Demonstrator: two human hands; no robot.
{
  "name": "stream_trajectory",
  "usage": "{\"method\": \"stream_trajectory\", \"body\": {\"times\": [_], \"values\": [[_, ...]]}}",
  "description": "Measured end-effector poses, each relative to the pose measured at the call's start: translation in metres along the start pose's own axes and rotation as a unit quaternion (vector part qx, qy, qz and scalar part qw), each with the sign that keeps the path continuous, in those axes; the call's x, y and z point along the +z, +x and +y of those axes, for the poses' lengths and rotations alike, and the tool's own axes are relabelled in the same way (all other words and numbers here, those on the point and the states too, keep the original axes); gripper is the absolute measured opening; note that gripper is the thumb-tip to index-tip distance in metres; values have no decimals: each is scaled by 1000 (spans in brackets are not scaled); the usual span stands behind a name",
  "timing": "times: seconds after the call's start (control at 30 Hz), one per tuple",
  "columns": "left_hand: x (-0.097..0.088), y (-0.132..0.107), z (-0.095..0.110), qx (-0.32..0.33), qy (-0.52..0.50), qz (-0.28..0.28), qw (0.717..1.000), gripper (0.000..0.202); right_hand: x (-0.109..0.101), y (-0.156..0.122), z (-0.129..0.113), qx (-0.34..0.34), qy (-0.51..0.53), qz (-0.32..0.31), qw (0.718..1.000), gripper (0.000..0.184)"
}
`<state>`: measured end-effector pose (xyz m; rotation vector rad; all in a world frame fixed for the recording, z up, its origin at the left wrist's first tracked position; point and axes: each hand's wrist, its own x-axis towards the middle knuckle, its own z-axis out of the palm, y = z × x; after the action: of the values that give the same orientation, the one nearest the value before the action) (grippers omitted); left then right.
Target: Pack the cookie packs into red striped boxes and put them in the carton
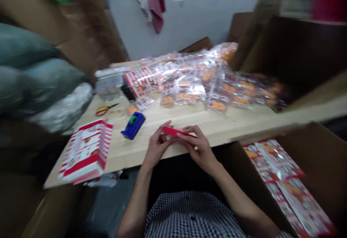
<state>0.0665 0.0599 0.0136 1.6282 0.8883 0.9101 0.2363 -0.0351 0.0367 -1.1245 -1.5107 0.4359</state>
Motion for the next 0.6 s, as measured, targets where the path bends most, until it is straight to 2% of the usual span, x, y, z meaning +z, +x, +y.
{"method": "stream_trajectory", "body": {"times": [0.07,0.13,0.17,0.23,0.3,0.33,0.4,0.47,0.53,0.6], "values": [[-2,-1,11,12,50,-46,998,33,-9,-9,-6,21,14,9,1000,38],[5,-6,19,80,118,-28,989,21,-23,-23,-13,87,24,50,995,37],[13,-10,22,135,152,-21,979,21,-30,-32,-17,134,36,92,986,42],[37,-22,26,273,190,-26,943,32,-47,-48,-27,240,112,195,944,53],[67,-35,28,397,185,-49,898,46,-66,-62,-39,323,245,262,876,59],[83,-40,28,435,175,-67,881,51,-78,-68,-45,346,307,275,843,62],[111,-43,28,467,157,-108,863,58,-107,-81,-54,359,369,306,801,69],[128,-40,27,469,150,-150,858,69,-146,-103,-58,354,345,368,787,69],[132,-32,25,453,157,-142,866,80,-192,-140,-57,364,280,436,774,58],[123,-23,23,404,179,-87,892,84,-239,-193,-53,390,195,483,759,48]]}}
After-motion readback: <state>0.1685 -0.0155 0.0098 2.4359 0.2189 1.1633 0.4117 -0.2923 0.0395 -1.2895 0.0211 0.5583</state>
